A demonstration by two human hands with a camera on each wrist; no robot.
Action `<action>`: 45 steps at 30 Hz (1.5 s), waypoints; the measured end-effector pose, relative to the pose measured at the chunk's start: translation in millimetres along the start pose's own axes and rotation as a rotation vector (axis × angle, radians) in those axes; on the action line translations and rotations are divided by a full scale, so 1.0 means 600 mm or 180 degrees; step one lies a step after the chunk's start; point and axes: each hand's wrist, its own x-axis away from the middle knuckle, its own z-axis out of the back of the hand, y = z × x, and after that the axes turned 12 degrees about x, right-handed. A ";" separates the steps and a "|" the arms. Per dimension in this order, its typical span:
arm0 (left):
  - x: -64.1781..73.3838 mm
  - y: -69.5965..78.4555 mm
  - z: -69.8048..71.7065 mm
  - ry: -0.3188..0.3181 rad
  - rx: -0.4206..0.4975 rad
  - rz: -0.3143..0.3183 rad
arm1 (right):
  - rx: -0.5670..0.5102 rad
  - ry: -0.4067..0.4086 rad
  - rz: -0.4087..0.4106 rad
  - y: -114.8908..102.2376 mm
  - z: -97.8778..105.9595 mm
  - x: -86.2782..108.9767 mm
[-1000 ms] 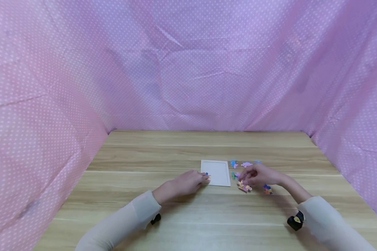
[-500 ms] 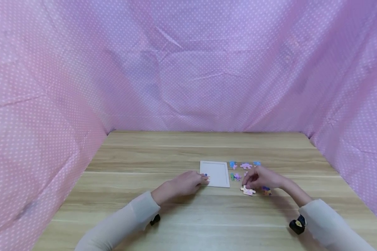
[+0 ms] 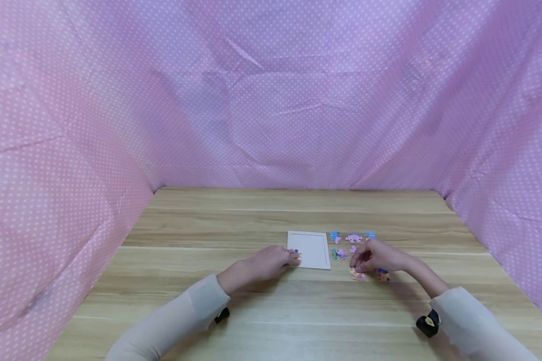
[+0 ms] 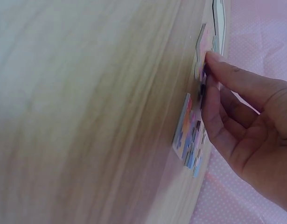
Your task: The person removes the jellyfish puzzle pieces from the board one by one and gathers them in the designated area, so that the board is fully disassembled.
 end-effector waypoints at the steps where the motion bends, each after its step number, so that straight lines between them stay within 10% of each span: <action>1: 0.000 0.000 0.000 0.0016 -0.0025 -0.0026 | 0.0012 0.0001 0.0011 -0.001 0.000 0.000; 45: -0.003 0.003 0.005 0.0039 0.0063 -0.0096 | 0.0260 0.0127 -0.0094 -0.050 -0.019 -0.119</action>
